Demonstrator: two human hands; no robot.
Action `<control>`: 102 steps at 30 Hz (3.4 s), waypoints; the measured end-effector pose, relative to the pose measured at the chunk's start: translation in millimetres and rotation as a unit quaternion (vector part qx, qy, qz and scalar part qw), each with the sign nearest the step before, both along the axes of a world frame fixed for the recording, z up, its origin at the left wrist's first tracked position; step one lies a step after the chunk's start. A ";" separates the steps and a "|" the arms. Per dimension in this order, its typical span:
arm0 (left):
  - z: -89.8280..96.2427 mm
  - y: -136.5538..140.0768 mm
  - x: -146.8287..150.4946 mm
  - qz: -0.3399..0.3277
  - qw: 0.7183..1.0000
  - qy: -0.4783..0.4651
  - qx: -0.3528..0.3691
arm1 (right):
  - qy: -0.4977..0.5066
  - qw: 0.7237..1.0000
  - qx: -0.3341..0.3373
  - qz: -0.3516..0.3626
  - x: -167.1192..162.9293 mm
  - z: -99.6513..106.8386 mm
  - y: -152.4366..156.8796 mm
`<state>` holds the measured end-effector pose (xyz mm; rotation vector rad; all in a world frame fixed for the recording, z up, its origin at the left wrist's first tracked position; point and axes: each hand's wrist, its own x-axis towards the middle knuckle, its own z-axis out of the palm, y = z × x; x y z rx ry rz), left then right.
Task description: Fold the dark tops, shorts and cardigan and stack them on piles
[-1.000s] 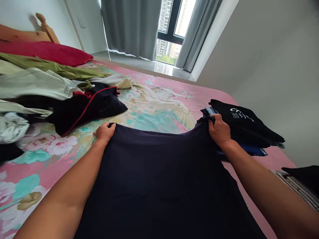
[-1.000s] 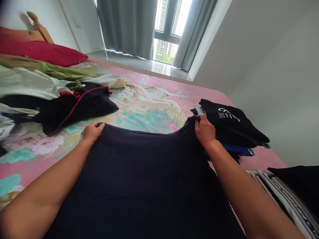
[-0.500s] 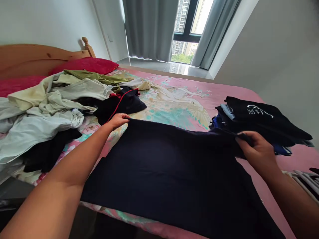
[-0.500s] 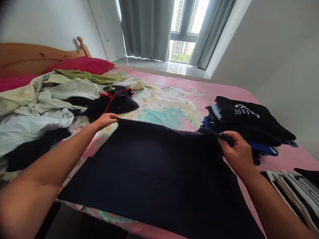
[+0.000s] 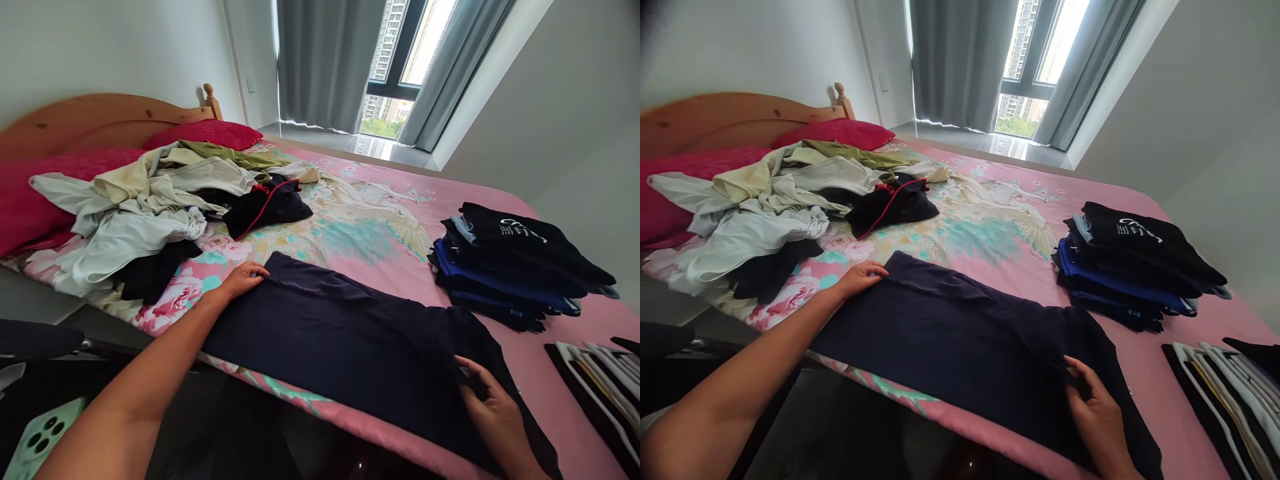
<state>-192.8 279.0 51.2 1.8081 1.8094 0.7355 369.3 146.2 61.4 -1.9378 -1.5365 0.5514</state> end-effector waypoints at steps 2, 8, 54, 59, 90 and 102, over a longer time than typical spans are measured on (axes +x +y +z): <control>8.3 1.7 0.1 0.014 1.000 -0.018 0.014 | -0.003 0.999 0.018 -0.029 1.1 15.0 -0.7; 9.4 -9.6 -7.8 0.032 0.999 0.000 0.042 | 0.002 0.997 0.078 -0.018 19.9 15.7 -7.0; -20.8 -72.4 336.0 -0.217 0.933 0.114 0.264 | -0.070 0.996 0.056 0.025 96.1 -16.3 168.1; -24.1 -69.8 338.0 -0.204 0.932 0.127 0.271 | -0.056 0.996 0.052 -0.043 128.1 -36.6 165.6; 15.0 -147.6 458.6 -0.326 0.917 0.115 0.201 | -0.135 0.985 0.099 -0.031 155.2 -50.9 156.6; 74.7 -132.3 442.7 -0.161 0.974 -0.147 0.057 | -0.119 0.985 0.121 -0.030 158.4 -53.7 158.6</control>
